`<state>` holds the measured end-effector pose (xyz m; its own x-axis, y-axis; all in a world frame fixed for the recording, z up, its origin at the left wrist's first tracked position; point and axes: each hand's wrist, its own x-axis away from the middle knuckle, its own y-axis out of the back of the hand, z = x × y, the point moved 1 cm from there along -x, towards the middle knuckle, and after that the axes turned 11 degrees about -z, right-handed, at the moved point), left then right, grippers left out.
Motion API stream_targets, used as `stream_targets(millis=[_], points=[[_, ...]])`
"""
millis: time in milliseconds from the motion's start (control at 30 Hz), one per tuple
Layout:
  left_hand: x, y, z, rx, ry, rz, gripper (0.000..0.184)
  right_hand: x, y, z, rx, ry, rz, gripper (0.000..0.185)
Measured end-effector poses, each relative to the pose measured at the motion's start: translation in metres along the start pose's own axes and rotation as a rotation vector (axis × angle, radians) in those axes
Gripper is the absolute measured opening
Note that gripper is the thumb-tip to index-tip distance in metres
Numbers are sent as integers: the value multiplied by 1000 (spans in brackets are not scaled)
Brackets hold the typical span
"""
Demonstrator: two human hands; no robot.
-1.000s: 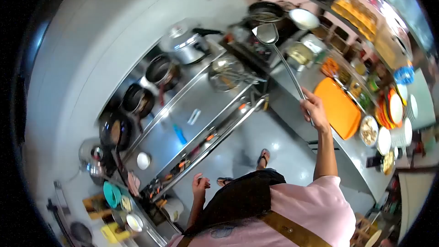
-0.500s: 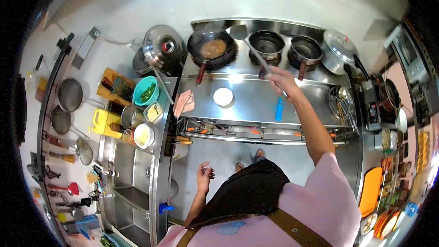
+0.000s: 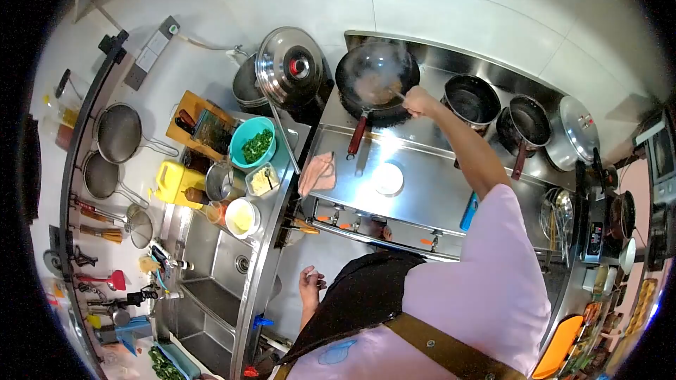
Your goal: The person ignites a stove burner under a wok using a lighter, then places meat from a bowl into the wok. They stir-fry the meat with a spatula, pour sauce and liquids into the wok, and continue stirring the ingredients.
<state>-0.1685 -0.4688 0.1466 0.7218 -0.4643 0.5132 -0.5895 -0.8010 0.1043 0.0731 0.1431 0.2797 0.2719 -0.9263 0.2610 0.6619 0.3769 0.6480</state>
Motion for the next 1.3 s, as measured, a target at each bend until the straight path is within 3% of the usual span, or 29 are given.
stream_targets(millis=[67,233,333,433,467,567,600,800,900,967,1100,1167,1200,1233,1300], points=[[-14,-6,-24,-39,-22,-8,30,0,17,-4,160,174,-64,17],[-46,-10,-48,-31,-33,-38,31,25,76,16,452,91,-72,16],[-62,-25,-58,-58,-4,5,31,17,75,15,412,8,-3,20],[-74,-41,-67,-70,26,92,31,8,47,6,-45,-85,20,19],[-78,-44,-69,-64,23,123,31,15,44,9,24,-94,-2,23],[-92,-49,-73,-40,27,187,30,8,25,-9,533,523,-359,29],[-97,-50,-72,-44,30,210,30,12,21,5,679,341,-253,38],[-130,-69,-99,-185,16,442,27,6,-51,-10,732,345,-342,59],[-162,-64,-101,-129,-92,441,26,13,-83,-29,681,170,-257,62],[-187,-54,-105,-146,-175,330,26,28,-92,-23,645,60,-262,63],[-249,-69,-131,-72,-318,147,21,51,-102,-9,606,37,-373,60],[-285,-97,-138,-329,-473,223,25,59,-107,-2,572,14,-418,58],[-287,-114,-157,-460,-695,153,32,66,-105,6,512,19,-430,55],[-287,-131,-180,-563,-610,167,44,65,-106,1,550,39,-465,53],[-309,-162,-188,-789,-774,-63,57,80,-93,14,575,74,-424,53]])
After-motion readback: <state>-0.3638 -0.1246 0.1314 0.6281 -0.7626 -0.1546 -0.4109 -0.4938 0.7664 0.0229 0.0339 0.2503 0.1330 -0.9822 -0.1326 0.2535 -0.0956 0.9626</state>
